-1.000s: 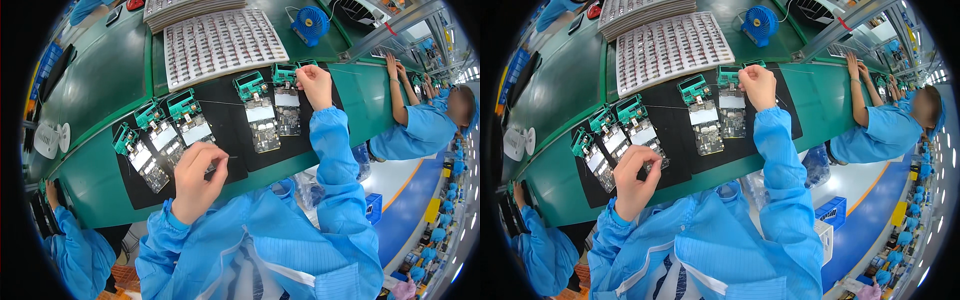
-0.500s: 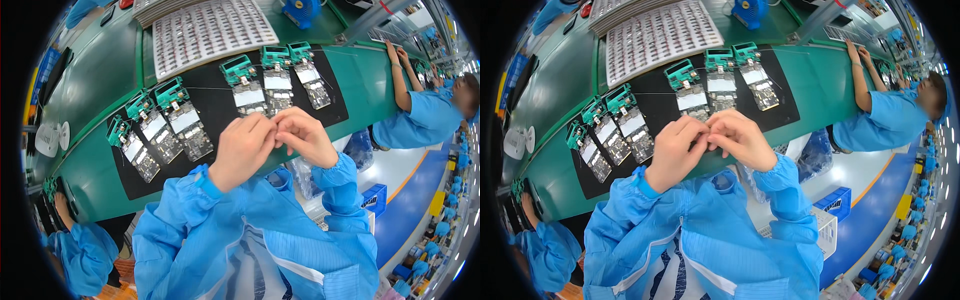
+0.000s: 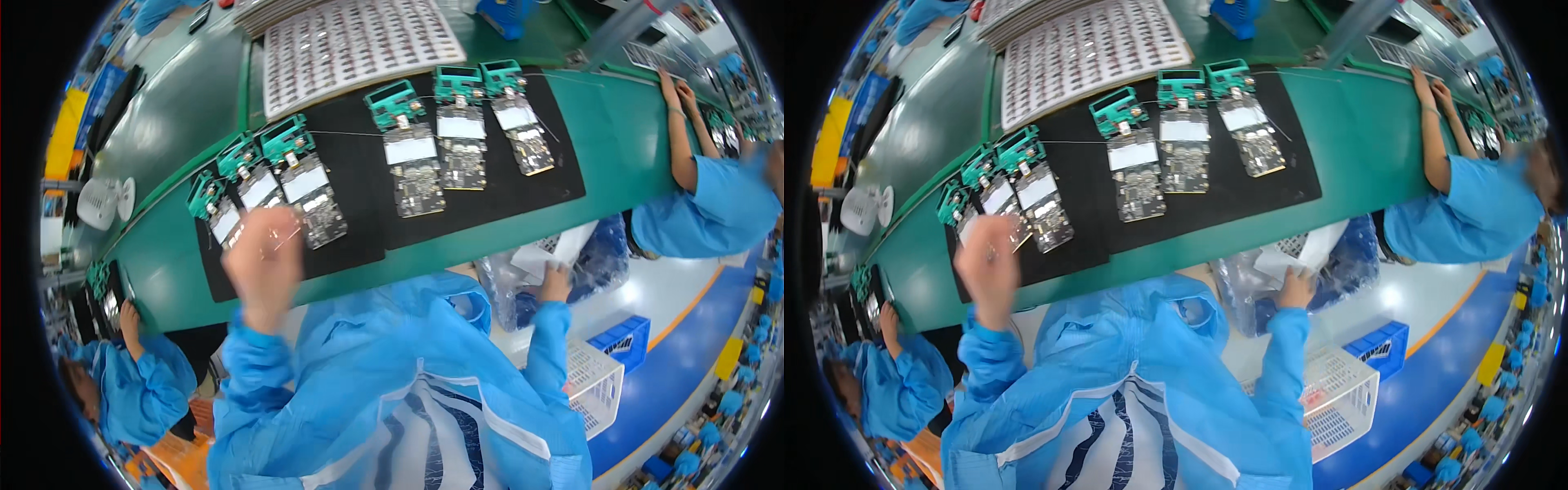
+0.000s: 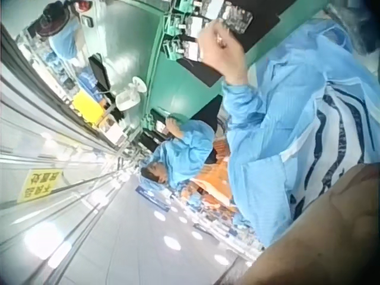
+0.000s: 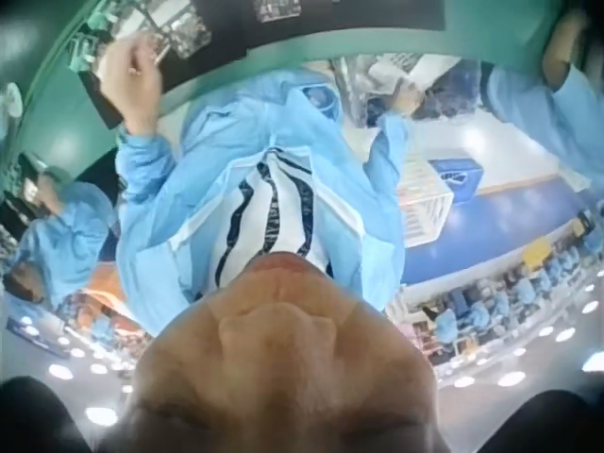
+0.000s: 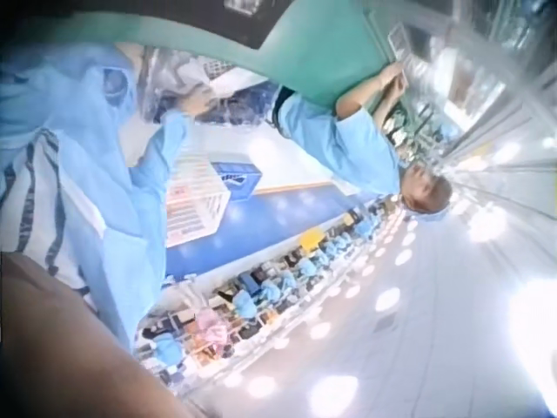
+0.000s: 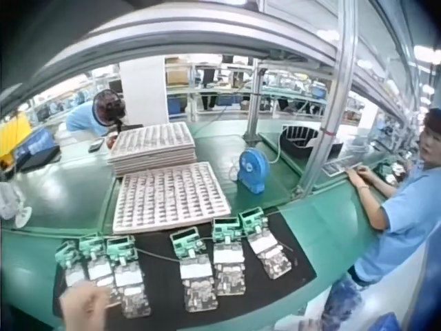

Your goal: The person takes small electronic components from a tray and installs them onto circuit boards on a mat by hand. They pass the assembled circuit boards along the table and switch out the component trays.

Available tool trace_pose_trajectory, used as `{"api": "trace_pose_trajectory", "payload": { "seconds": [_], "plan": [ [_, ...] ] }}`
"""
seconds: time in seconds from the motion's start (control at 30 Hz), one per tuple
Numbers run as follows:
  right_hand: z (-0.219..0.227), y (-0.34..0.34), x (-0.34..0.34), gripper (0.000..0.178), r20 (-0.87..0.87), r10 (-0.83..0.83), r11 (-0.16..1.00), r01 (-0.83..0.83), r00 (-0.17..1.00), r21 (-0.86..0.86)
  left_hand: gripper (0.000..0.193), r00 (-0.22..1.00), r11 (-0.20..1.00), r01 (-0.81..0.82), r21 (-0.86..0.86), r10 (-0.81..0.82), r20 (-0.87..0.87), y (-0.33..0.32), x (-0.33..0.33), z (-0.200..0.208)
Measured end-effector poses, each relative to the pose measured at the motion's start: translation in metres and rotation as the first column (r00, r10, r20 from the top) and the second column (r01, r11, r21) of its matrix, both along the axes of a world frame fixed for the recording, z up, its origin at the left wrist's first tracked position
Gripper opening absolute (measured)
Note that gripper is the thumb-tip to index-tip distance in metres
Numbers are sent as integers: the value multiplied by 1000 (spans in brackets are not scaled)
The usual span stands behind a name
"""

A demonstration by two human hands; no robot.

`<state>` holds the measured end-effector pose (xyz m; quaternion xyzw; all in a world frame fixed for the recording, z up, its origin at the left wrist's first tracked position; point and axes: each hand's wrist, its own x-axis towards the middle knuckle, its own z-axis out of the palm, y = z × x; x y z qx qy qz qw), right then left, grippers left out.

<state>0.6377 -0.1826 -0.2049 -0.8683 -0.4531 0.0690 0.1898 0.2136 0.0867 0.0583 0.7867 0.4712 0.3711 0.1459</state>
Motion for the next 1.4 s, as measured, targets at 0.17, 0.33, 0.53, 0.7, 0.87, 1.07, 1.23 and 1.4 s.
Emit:
{"api": "trace_pose_trajectory", "payload": {
  "seconds": [0.17,0.33,0.53,0.7,0.87,1.07,1.23,1.4],
  "plan": [
    [130,62,-38,22,-183,-249,962,264,951,63,33,829,828,-554,87,558,-40,31,-264,-56],
    [201,92,-32,19,-74,-233,945,244,970,218,43,817,669,-307,-677,550,173,51,-297,-94],
    [249,150,-85,15,-127,-29,865,88,992,493,40,883,842,-315,-437,429,192,54,-278,-95],
    [283,174,-61,13,-135,85,971,-52,987,235,46,882,804,-131,-579,361,302,20,-201,-73],
    [300,211,-53,33,-91,382,890,-340,920,302,49,871,801,-18,-599,306,384,4,-120,-59],
    [335,322,-128,17,-15,641,757,-628,768,183,54,866,831,180,-526,120,486,13,-68,-83],
    [322,458,-228,19,137,832,507,-837,537,205,57,910,826,241,-509,-10,414,41,-36,-82],
    [271,595,-328,27,93,871,471,-874,482,119,60,842,783,316,-535,29,539,63,-44,-85]
  ]
}}
